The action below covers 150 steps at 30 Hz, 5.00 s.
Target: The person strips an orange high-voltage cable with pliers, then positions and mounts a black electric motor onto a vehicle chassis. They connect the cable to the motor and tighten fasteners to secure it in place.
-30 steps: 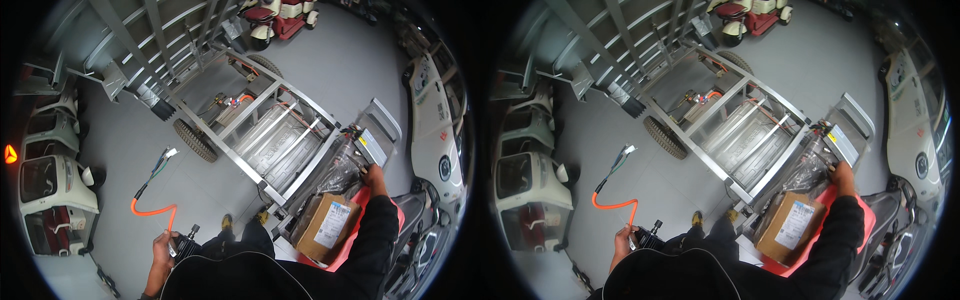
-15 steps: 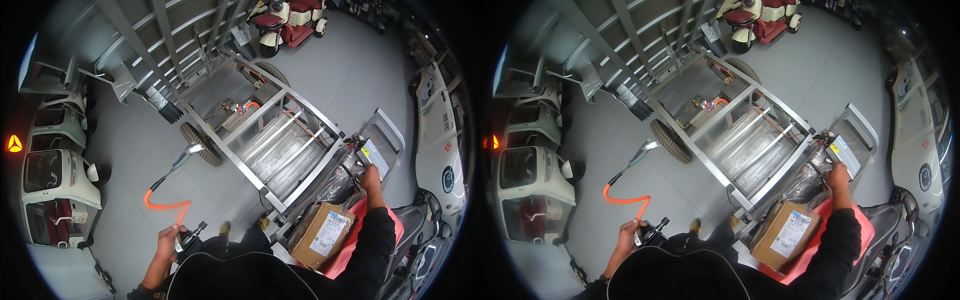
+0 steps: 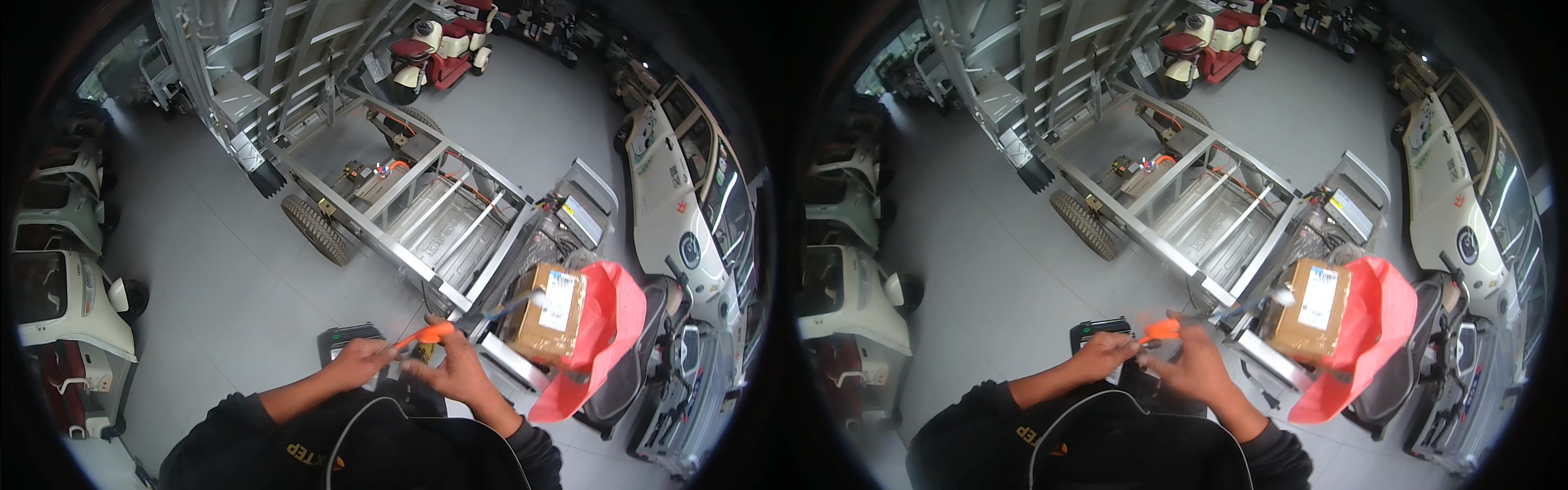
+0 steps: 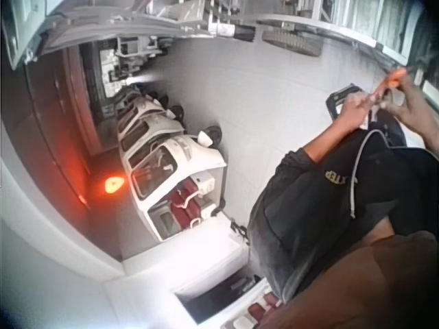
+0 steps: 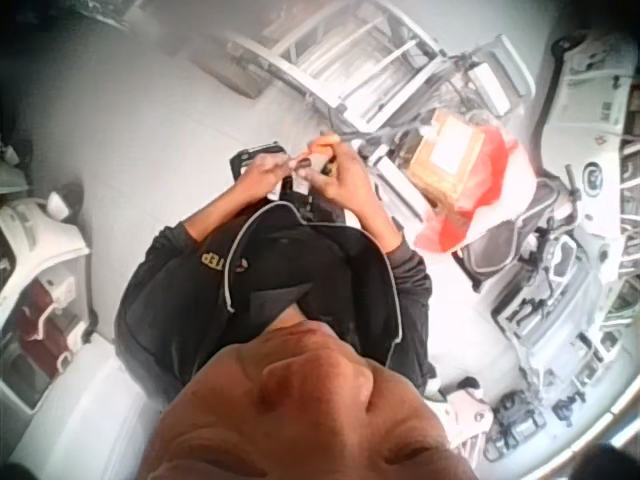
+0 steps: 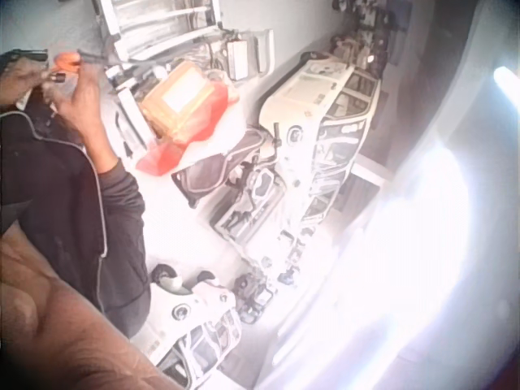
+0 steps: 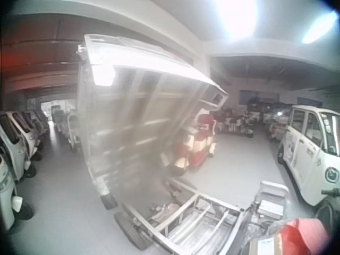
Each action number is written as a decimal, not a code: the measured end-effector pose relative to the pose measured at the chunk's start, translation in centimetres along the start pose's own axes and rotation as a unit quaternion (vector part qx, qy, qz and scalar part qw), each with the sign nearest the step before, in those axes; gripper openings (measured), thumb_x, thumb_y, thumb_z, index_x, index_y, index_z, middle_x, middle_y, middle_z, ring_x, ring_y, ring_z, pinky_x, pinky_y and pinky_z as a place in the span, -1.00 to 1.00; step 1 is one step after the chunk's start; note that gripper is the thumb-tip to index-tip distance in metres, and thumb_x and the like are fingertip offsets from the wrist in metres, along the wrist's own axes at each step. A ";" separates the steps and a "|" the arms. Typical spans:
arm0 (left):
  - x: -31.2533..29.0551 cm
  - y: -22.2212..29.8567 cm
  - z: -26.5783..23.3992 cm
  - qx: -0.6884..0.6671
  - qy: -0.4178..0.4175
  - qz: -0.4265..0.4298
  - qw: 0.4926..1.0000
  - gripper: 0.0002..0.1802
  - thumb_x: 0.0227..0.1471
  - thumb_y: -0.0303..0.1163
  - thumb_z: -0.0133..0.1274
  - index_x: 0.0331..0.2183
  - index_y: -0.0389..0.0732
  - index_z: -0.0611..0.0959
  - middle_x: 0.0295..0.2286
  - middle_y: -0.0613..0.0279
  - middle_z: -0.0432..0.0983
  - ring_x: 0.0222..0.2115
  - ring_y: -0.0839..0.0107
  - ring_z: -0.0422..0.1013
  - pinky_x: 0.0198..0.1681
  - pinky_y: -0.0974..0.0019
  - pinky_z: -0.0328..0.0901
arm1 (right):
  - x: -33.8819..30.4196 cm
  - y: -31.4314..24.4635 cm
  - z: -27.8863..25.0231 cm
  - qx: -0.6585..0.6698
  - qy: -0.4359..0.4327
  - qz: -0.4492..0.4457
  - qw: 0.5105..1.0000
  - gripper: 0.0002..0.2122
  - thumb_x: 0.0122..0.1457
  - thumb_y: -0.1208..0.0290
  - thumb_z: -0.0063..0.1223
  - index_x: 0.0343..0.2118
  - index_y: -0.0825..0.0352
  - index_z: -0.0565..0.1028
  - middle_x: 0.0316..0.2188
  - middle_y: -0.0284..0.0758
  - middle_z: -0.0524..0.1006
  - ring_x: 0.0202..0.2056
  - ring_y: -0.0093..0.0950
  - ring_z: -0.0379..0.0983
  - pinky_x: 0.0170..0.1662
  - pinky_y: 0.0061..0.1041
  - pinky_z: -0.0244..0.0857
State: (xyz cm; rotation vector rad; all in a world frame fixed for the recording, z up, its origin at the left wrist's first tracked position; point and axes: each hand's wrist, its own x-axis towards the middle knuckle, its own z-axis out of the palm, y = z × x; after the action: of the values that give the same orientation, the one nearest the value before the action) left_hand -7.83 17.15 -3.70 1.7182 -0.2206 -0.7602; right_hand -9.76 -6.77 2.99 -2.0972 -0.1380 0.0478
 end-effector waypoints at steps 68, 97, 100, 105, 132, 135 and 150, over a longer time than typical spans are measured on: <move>6.0 20.4 140.9 -0.006 -0.452 -0.006 0.892 -0.62 0.32 -0.21 0.18 -0.13 -0.39 0.78 -0.46 0.41 0.52 -0.45 0.62 0.30 -0.33 0.46 0.18 | -115.3 43.8 -88.6 0.581 0.496 -0.163 0.625 -0.33 0.49 0.02 -0.36 0.25 0.68 0.32 -0.36 -0.03 0.70 -0.06 0.11 0.63 0.27 0.11 0.26; 57.7 48.3 172.2 -0.343 -0.076 0.062 0.934 -0.65 0.33 -0.20 0.13 -0.21 -0.35 0.73 -0.63 0.40 0.41 -0.64 0.57 0.28 -0.56 0.45 0.16 | -62.4 99.0 -142.3 0.617 0.234 0.372 0.653 -0.80 0.34 0.30 0.23 -0.32 0.25 0.44 -0.62 -0.42 0.31 -0.63 -0.45 0.21 -0.51 -0.34 0.23; 61.2 51.7 174.5 -0.247 -0.002 0.109 0.963 -0.62 0.35 -0.18 0.16 -0.13 -0.34 0.78 -0.48 0.48 0.48 -0.44 0.65 0.30 -0.35 0.47 0.21 | -54.9 101.9 -145.0 0.585 0.116 0.397 0.698 -0.83 0.35 0.33 0.20 -0.28 0.24 0.43 -0.63 -0.42 0.29 -0.66 -0.46 0.18 -0.60 -0.38 0.16; 65.6 54.8 172.7 -0.261 0.122 0.074 0.955 -0.55 0.38 -0.11 0.14 -0.09 -0.36 0.78 -0.34 0.33 0.55 -0.26 0.57 0.34 -0.15 0.40 0.29 | -45.4 107.5 -153.7 0.501 0.165 0.415 0.742 -0.81 0.42 0.22 0.09 -0.30 0.21 0.48 -0.62 -0.45 0.33 -0.59 -0.50 0.25 -0.53 -0.48 0.24; 103.1 57.2 124.3 -0.437 0.495 0.086 0.746 -0.63 0.39 -0.24 0.08 -0.15 -0.40 0.74 -0.24 0.12 0.64 -0.25 0.43 0.51 -0.14 0.33 0.43 | 18.0 111.9 -139.8 0.280 -0.120 0.511 0.804 -0.60 0.30 -0.13 0.23 -0.42 0.09 0.42 -0.66 -0.55 0.23 -0.69 -0.61 0.11 -0.63 -0.61 -0.04; 106.6 58.9 118.6 -0.423 0.578 0.081 0.694 -0.64 0.39 -0.23 0.08 -0.18 -0.38 0.74 -0.42 0.26 0.57 -0.41 0.51 0.47 -0.30 0.39 0.41 | 29.2 108.5 -136.9 0.293 -0.129 0.450 0.834 -0.66 0.36 0.04 0.16 -0.41 0.18 0.41 -0.60 -0.46 0.35 -0.63 -0.57 0.24 -0.58 -0.57 0.12; 117.2 53.0 88.3 -0.535 0.684 0.062 0.492 -0.69 0.32 -0.26 0.14 -0.27 -0.35 0.75 -0.33 0.21 0.57 -0.32 0.48 0.40 -0.27 0.31 0.33 | 51.6 62.8 -112.0 0.152 -0.423 -0.412 0.793 -0.62 0.14 0.42 0.43 -0.02 0.39 0.55 -0.34 -0.32 0.60 -0.43 -0.61 0.49 -0.35 -0.54 0.42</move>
State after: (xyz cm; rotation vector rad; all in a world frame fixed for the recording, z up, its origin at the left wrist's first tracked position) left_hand 43.03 -130.35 -7.19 0.5793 1.0465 0.7143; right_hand 56.62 -128.19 6.69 -1.3953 -1.4667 0.4470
